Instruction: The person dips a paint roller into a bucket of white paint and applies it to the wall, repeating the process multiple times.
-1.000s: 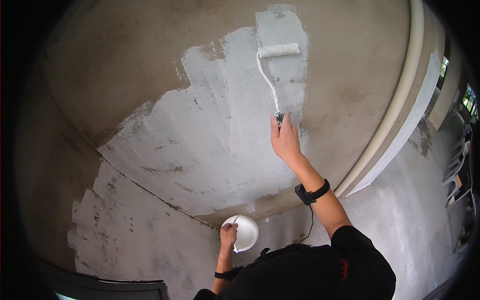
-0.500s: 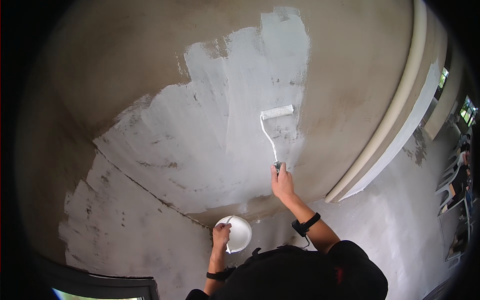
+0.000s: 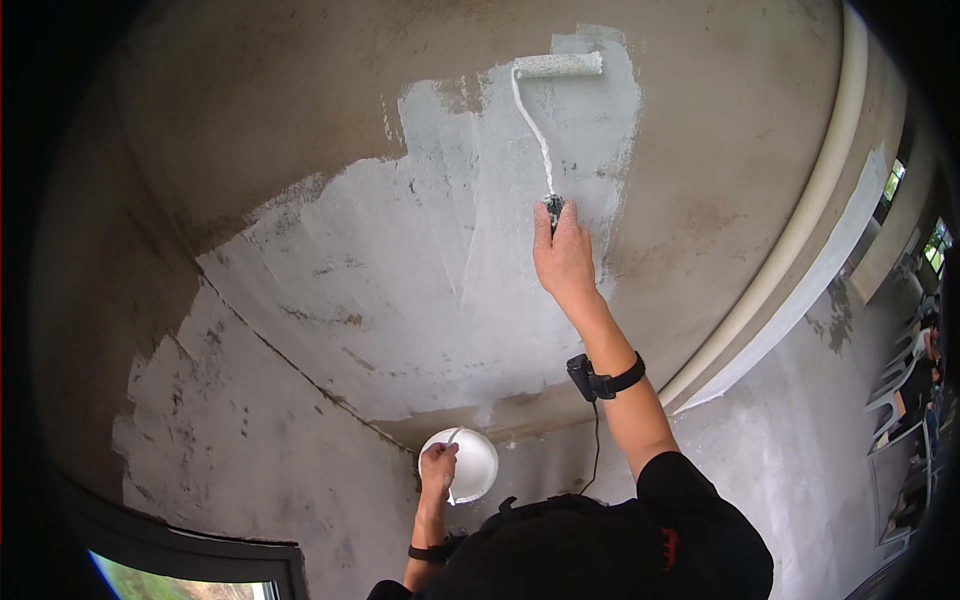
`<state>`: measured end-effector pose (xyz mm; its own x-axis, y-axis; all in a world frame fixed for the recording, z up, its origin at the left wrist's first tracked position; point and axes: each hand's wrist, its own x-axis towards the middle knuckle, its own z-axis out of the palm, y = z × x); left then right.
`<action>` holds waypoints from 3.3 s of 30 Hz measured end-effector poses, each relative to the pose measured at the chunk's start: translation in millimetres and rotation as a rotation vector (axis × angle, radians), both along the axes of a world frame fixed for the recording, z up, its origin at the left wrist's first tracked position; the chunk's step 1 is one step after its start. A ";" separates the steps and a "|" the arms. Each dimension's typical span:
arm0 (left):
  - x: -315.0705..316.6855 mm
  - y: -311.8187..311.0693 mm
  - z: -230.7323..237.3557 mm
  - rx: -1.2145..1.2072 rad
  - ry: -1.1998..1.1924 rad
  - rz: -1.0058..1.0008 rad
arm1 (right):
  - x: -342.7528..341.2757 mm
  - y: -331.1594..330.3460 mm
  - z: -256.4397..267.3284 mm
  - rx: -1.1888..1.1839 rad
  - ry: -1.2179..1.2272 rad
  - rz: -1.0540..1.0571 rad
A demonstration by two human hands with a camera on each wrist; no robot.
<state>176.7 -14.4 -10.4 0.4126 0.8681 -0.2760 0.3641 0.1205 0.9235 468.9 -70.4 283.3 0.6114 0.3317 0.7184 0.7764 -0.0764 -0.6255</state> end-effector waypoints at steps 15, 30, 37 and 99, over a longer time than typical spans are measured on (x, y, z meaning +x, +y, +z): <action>-20.4 -2.0 4.3 -0.041 -0.029 0.044 | -34.5 -31.9 -176.8 -0.132 0.218 -0.063; -37.3 -0.7 9.0 -0.102 -0.022 0.050 | -62.7 18.1 -123.1 0.089 0.650 0.623; -42.2 5.0 2.2 -0.044 -0.038 0.078 | -42.1 44.1 -33.6 0.114 0.689 0.829; 6.6 -15.3 9.2 -0.097 0.008 -0.008 | 85.1 -52.2 -141.0 0.292 0.710 0.503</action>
<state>183.2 -29.6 -1.3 0.4168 0.8340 -0.3615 0.3726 0.2060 0.9048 554.0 -122.6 142.3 0.7738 0.5427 0.3268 0.1016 0.4029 -0.9096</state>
